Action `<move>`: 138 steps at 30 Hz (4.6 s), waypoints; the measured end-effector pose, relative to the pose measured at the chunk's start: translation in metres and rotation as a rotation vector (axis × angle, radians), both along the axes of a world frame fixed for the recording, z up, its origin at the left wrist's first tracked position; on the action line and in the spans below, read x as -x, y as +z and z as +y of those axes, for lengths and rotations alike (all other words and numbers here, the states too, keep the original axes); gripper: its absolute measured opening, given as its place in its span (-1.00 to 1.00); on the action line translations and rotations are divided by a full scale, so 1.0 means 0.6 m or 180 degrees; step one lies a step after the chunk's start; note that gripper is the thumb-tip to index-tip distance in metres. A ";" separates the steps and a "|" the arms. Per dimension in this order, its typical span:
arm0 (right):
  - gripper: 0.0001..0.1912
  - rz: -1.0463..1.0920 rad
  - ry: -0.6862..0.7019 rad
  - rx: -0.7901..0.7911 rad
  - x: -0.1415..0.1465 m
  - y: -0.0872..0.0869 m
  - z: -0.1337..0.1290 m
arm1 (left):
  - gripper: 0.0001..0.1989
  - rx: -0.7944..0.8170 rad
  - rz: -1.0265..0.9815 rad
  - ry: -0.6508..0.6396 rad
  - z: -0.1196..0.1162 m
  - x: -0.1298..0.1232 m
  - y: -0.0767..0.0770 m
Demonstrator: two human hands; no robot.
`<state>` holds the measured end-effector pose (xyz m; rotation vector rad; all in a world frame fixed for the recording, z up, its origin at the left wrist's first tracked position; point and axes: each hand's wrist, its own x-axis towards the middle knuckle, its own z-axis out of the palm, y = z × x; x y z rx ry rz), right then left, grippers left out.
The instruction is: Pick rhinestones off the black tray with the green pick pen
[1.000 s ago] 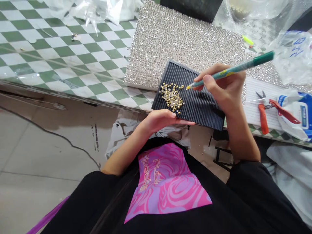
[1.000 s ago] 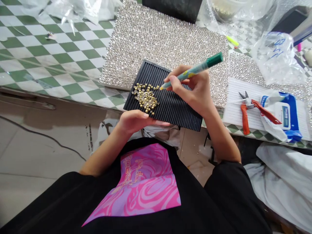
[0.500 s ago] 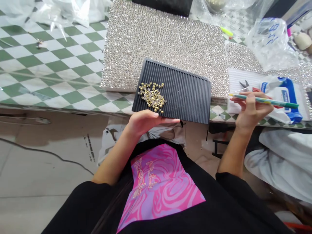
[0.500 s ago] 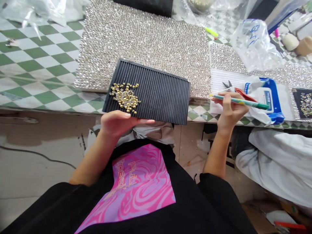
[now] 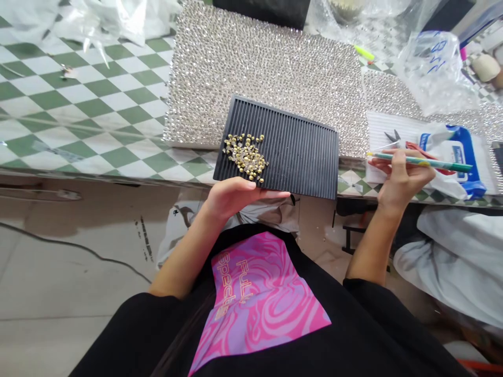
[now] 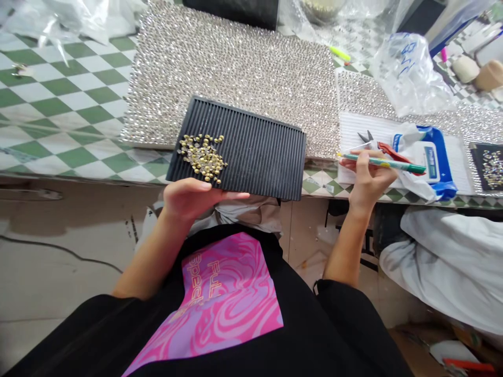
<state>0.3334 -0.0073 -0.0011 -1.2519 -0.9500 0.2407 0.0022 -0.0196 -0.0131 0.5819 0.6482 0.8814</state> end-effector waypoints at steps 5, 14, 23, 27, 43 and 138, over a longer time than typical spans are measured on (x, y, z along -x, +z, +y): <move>-0.84 0.0069 0.0015 -0.0302 0.016 0.021 0.004 | -0.96 -0.0034 -0.0082 -0.0168 0.000 -0.003 0.004; -0.89 -0.0694 0.2375 -0.0217 0.177 0.088 0.065 | -0.71 -0.0139 -0.0284 -0.0538 0.003 -0.010 0.004; -0.82 -0.1329 0.3033 0.0664 0.228 0.095 0.099 | -0.56 -0.0034 -0.0573 -0.0571 0.002 -0.013 0.010; -0.84 -0.1371 0.3029 0.0622 0.226 0.089 0.101 | -0.61 -0.0030 -0.0613 -0.0631 0.002 -0.013 0.005; -0.88 -0.1439 0.2825 0.0827 0.222 0.093 0.094 | -0.74 -0.0005 -0.0486 -0.0623 0.001 -0.010 0.004; -0.78 -0.1096 0.2785 0.0560 0.225 0.083 0.079 | -0.64 0.0045 -0.0462 -0.0554 0.001 -0.014 0.014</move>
